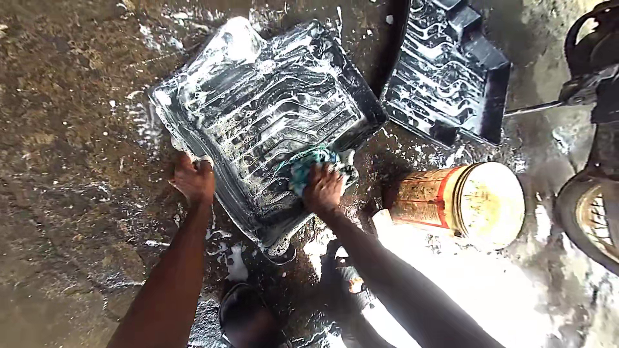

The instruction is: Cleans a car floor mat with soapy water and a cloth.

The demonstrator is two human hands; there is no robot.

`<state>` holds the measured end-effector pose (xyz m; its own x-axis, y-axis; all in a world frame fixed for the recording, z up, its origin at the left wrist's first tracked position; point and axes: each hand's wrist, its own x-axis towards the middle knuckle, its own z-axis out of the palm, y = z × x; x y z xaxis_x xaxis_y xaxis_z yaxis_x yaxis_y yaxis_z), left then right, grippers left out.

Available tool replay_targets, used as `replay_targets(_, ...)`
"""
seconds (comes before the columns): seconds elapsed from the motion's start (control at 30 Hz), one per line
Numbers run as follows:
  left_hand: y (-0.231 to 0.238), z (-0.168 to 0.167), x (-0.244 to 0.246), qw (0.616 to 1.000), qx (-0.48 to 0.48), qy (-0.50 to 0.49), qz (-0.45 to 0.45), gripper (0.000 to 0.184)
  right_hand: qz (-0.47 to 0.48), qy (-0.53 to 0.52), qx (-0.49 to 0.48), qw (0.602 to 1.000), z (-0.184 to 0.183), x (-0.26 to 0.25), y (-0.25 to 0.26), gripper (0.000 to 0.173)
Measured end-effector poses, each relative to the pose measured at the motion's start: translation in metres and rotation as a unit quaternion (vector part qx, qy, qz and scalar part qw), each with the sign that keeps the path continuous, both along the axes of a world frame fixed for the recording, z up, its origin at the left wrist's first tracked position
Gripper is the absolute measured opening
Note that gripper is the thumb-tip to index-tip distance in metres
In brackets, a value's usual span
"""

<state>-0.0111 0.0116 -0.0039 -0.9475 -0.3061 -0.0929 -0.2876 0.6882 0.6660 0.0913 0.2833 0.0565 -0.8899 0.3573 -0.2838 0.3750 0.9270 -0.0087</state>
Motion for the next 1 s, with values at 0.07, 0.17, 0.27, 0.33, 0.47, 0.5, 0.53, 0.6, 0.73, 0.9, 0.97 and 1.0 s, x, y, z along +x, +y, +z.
replay_targets(0.07, 0.002, 0.003, -0.002, 1.0, 0.005, -0.004, 0.016, 0.051, -0.012, -0.02, -0.046, 0.999, -0.001, 0.012, -0.056, 0.062)
replay_targets(0.17, 0.004, 0.006, -0.001, 1.0, 0.014, -0.008, 0.024, 0.05, 0.006, -0.025, -0.135, 0.991, 0.005, 0.014, -0.138, 0.073)
replay_targets(0.27, 0.0, 0.006, 0.001, 1.0, 0.002, -0.019, 0.01, 0.052, 0.091, -0.02, -0.234, 0.968, 0.004, 0.005, -0.186, 0.063)
replay_targets(0.33, -0.007, 0.004, 0.0, 1.0, 0.003, -0.014, -0.003, 0.053, 0.185, -0.017, -0.253, 0.95, 0.002, 0.002, -0.163, 0.056)
replay_targets(0.47, -0.014, -0.007, 0.0, 0.999, 0.008, 0.021, -0.026, 0.053, 0.199, -0.004, -0.162, 0.966, -0.001, -0.018, -0.048, 0.069)
replay_targets(0.5, -0.013, -0.007, 0.002, 0.999, 0.005, 0.026, -0.029, 0.052, 0.175, -0.004, -0.136, 0.975, 0.002, -0.025, -0.019, 0.069)
replay_targets(0.53, -0.013, -0.006, 0.003, 0.999, 0.005, 0.026, -0.031, 0.053, 0.155, -0.013, -0.107, 0.982, 0.007, -0.031, 0.009, 0.069)
replay_targets(0.6, -0.012, -0.002, 0.002, 0.999, 0.006, 0.027, -0.023, 0.053, 0.136, -0.048, -0.043, 0.989, 0.018, -0.048, 0.064, 0.068)
replay_targets(0.73, -0.009, -0.004, 0.006, 0.999, -0.014, 0.03, -0.018, 0.053, 0.057, -0.066, 0.053, 0.995, 0.035, -0.101, 0.149, 0.056)
replay_targets(0.9, -0.001, 0.001, 0.006, 0.997, -0.029, 0.066, -0.011, 0.045, -0.14, 0.067, 0.079, 0.985, 0.018, -0.135, 0.178, 0.061)
replay_targets(0.97, -0.002, 0.002, 0.009, 0.998, -0.035, 0.055, -0.015, 0.043, -0.187, 0.102, 0.015, 0.977, 0.0, -0.123, 0.122, 0.066)
replay_targets(1.0, 0.001, 0.004, 0.007, 0.998, -0.026, 0.051, -0.015, 0.043, -0.183, 0.127, -0.008, 0.975, -0.008, -0.122, 0.09, 0.064)
